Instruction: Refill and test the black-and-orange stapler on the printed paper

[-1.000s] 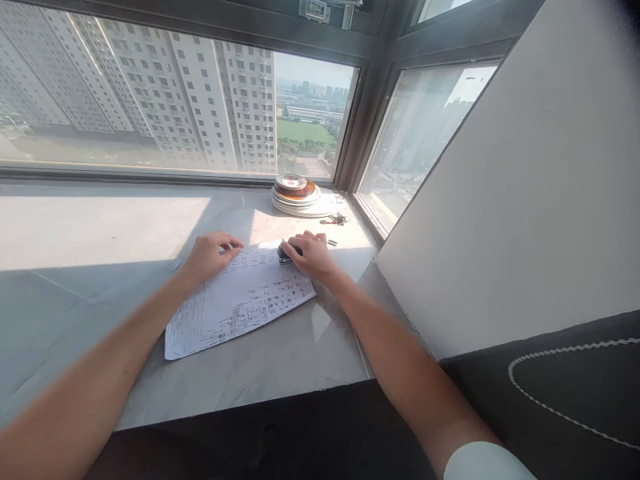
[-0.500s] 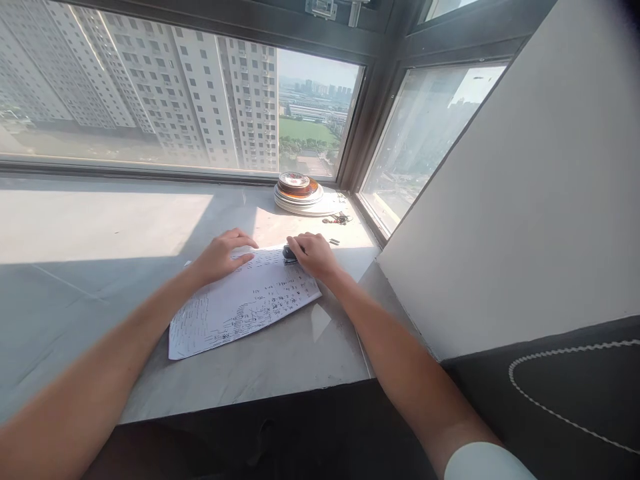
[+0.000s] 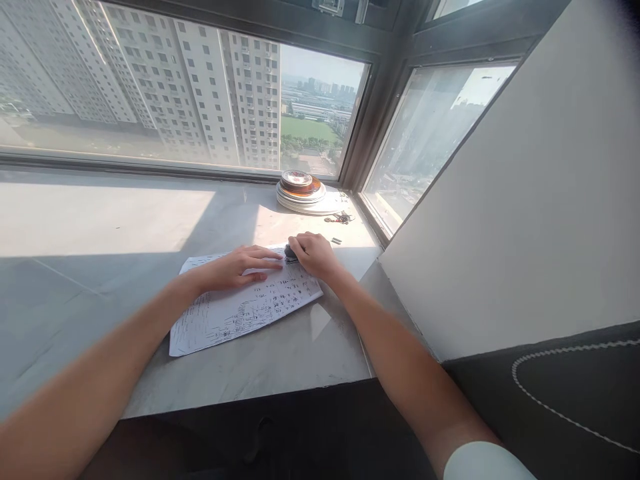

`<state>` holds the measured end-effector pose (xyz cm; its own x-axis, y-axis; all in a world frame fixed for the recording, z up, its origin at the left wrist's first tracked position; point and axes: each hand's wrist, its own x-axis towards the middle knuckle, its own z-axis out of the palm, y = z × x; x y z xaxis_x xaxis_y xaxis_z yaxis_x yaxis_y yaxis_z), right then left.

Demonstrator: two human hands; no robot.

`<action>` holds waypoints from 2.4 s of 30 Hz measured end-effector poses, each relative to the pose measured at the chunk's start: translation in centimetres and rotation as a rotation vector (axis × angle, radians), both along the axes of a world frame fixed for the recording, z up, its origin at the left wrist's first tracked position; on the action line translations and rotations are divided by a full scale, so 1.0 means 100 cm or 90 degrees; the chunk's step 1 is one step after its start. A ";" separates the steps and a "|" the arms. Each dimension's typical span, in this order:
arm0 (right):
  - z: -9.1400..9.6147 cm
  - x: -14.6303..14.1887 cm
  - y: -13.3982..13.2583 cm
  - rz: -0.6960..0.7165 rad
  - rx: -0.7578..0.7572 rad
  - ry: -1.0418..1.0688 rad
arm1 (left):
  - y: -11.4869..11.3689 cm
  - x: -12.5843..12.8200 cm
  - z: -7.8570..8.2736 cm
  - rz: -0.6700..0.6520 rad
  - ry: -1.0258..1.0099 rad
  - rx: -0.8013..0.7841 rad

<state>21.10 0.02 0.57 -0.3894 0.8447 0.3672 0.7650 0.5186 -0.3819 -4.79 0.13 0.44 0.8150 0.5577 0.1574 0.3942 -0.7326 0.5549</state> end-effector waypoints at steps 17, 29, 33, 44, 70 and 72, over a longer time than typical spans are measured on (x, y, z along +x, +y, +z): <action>0.001 -0.008 -0.004 -0.012 0.030 -0.065 | 0.002 -0.002 -0.006 -0.005 0.023 0.057; 0.004 -0.008 -0.007 -0.031 0.005 -0.047 | -0.005 0.001 0.005 -0.062 -0.014 0.048; 0.005 -0.007 -0.007 -0.036 0.004 -0.036 | -0.002 -0.002 0.002 -0.101 0.010 0.090; 0.005 -0.009 -0.009 -0.047 0.014 -0.098 | -0.003 -0.003 0.000 -0.100 0.024 0.082; 0.009 -0.014 -0.016 -0.035 0.007 -0.165 | -0.007 -0.002 0.004 -0.077 0.021 0.037; 0.008 -0.014 -0.015 -0.030 0.007 -0.160 | -0.007 -0.002 0.004 -0.076 0.025 0.040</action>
